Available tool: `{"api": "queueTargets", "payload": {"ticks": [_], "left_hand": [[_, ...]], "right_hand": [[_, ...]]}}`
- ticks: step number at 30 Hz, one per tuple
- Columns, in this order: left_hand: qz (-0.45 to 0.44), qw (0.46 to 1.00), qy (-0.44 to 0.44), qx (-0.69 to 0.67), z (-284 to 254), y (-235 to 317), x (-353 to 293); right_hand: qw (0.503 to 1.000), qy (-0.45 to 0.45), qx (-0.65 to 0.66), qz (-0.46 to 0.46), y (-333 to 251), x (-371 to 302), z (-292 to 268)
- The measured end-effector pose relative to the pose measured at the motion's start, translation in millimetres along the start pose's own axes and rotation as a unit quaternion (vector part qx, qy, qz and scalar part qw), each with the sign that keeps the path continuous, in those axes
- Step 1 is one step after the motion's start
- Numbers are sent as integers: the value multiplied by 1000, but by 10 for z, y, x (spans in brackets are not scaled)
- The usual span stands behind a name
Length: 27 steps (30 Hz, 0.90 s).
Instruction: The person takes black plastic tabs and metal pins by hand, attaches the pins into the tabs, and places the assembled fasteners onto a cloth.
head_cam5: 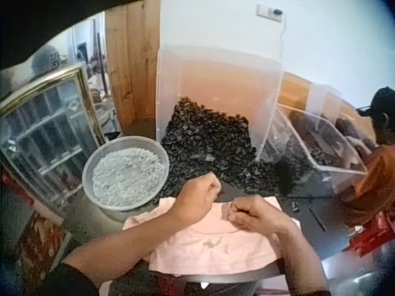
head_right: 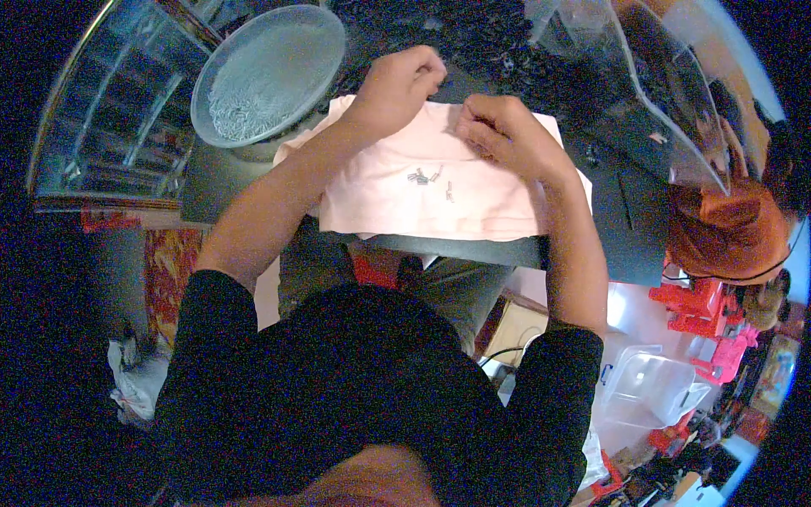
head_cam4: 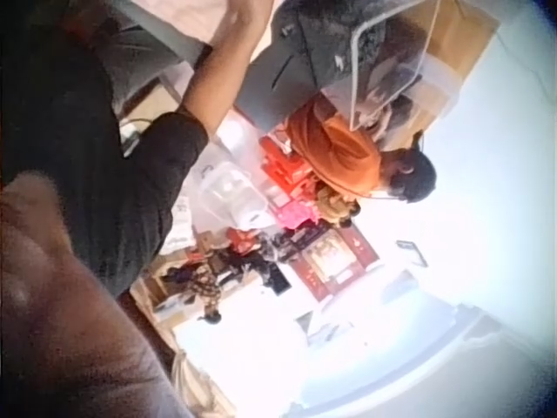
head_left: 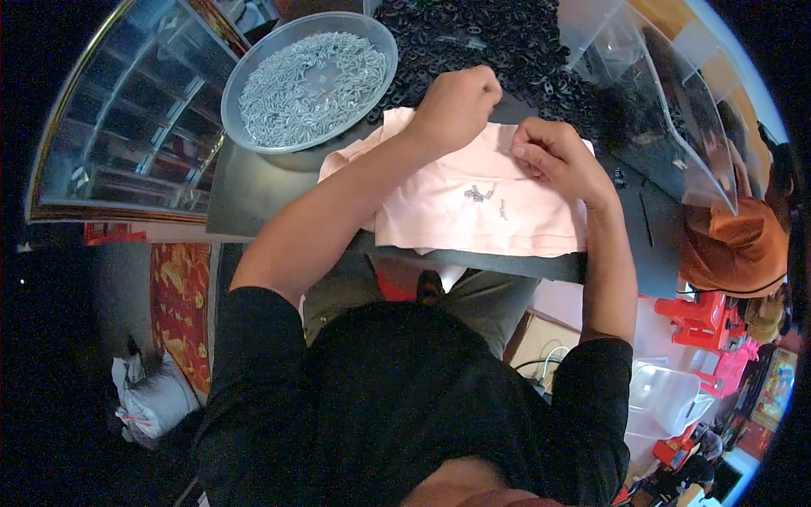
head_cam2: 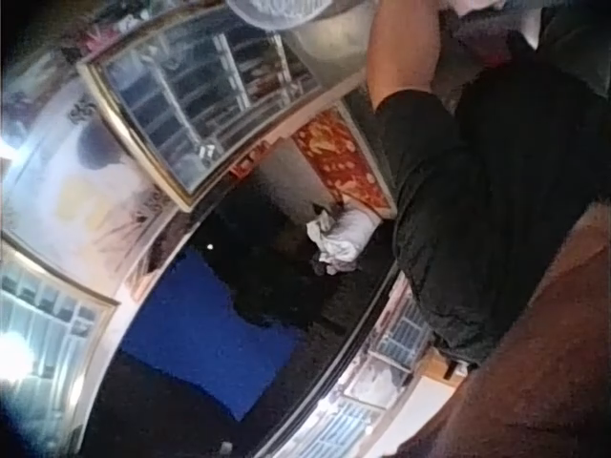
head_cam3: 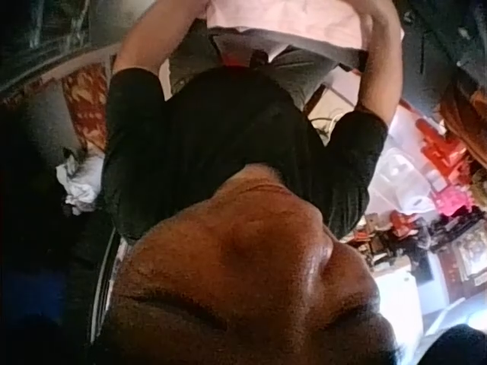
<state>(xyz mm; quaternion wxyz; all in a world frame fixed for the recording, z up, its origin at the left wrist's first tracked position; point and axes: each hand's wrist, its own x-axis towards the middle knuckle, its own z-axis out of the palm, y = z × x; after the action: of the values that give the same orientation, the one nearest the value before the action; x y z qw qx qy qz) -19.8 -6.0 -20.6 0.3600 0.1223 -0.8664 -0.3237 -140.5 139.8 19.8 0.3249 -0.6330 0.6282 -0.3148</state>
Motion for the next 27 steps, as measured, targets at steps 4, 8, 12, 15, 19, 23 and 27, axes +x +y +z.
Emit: {"api": "queueTargets", "payload": {"ticks": [4, 8, 12, 15, 19, 23, 27], "left_hand": [[-105, 972, -69, -200, -92, 8, -30], [-118, 972, -100, -174, -159, 5, -26], [-124, 973, -117, -154, -176, 97, -38], [-59, 981, -102, -157, -117, 185, -94], [-43, 985, -95, -138, -52, 244, -123], [-61, 985, -95, -132, -67, 248, -108], [-59, 984, -104, -133, -22, 189, -112]], "right_hand": [[992, 41, 96, 65, 70, -16, -37], [990, 55, 89, 95, 71, -25, -89], [988, 77, 104, 87, 126, -9, -85], [982, 102, 135, 86, 142, 11, -44], [974, 126, 166, 84, 112, 46, 37], [977, 128, 157, 70, 46, 59, 62], [977, 120, 155, 79, 72, 57, 43]]}}
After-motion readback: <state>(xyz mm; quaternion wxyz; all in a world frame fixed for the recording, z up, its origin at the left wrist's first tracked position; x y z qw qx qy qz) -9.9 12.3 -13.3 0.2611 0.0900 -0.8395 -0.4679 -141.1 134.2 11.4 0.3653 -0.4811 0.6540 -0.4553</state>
